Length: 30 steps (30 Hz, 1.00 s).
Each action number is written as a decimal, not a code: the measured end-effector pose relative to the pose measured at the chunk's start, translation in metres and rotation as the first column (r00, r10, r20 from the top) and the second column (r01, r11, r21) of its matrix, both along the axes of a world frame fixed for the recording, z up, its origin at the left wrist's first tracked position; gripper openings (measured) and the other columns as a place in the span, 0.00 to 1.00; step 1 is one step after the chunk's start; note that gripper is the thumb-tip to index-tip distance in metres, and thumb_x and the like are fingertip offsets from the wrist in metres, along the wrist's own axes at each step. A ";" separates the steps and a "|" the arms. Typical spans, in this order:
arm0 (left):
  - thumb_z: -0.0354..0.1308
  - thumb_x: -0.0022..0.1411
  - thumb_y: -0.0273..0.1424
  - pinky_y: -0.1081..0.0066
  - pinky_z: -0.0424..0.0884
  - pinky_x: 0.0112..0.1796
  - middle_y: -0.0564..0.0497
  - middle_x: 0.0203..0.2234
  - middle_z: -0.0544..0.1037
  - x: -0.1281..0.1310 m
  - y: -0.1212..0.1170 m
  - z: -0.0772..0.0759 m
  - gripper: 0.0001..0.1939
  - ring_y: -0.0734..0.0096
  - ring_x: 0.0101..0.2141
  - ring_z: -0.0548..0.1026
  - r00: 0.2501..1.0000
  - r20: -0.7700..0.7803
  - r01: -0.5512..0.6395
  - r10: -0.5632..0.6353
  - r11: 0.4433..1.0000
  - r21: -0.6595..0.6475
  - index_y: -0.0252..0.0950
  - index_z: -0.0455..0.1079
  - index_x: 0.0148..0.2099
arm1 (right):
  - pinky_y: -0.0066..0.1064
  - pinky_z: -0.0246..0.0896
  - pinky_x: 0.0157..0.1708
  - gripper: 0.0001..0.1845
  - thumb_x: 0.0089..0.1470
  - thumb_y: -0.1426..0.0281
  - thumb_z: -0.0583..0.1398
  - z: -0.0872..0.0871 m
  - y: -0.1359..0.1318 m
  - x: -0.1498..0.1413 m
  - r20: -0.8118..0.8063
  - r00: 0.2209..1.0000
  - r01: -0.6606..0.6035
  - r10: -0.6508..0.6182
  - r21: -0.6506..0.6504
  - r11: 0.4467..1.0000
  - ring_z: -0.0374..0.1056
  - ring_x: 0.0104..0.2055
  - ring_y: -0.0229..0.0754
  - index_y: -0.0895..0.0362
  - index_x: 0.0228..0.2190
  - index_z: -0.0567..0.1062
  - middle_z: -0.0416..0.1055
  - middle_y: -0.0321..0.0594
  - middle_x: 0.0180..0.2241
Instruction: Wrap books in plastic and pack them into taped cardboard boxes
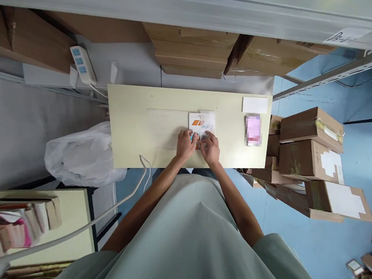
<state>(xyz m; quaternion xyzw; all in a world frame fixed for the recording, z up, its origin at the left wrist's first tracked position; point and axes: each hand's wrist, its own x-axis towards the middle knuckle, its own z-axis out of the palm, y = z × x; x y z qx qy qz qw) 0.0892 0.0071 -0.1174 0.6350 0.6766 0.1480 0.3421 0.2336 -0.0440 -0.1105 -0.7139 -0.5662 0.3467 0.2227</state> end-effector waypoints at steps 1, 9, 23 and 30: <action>0.59 0.75 0.33 0.50 0.71 0.61 0.38 0.49 0.78 0.003 -0.002 0.002 0.05 0.47 0.55 0.75 1.000 -0.021 0.019 -0.019 1.000 0.006 0.39 0.70 0.51 | 0.50 0.73 0.63 0.11 0.72 0.65 0.60 -0.001 -0.002 0.002 -0.001 1.000 -0.027 0.027 0.003 1.000 0.70 0.64 0.56 0.53 0.42 0.82 0.69 0.48 0.70; 0.69 0.69 0.31 0.50 0.69 0.60 0.36 0.52 0.75 0.022 -0.011 0.014 0.14 0.42 0.57 0.72 0.990 -0.137 0.012 -0.015 1.000 -0.021 0.37 0.70 0.53 | 0.45 0.76 0.58 0.19 0.70 0.70 0.52 -0.004 0.031 0.046 -0.120 0.984 -0.128 0.129 0.013 0.992 0.75 0.58 0.53 0.53 0.52 0.81 0.78 0.50 0.60; 0.53 0.79 0.38 0.50 0.70 0.57 0.27 0.59 0.73 0.082 -0.010 0.040 0.23 0.38 0.60 0.68 0.893 -0.348 0.234 -0.284 0.956 -0.179 0.27 0.72 0.64 | 0.42 0.77 0.49 0.20 0.62 0.79 0.55 -0.003 0.127 0.046 0.102 0.973 -0.179 0.205 -0.222 0.958 0.76 0.48 0.51 0.52 0.46 0.83 0.77 0.45 0.52; 0.66 0.69 0.34 0.50 0.69 0.55 0.21 0.59 0.71 0.107 0.015 0.034 0.31 0.39 0.56 0.71 0.891 -0.333 0.196 -0.310 0.922 -0.335 0.20 0.68 0.66 | 0.42 0.76 0.56 0.18 0.61 0.79 0.56 0.002 0.142 0.047 0.100 0.962 -0.214 0.255 -0.306 0.928 0.77 0.50 0.50 0.54 0.45 0.82 0.79 0.46 0.54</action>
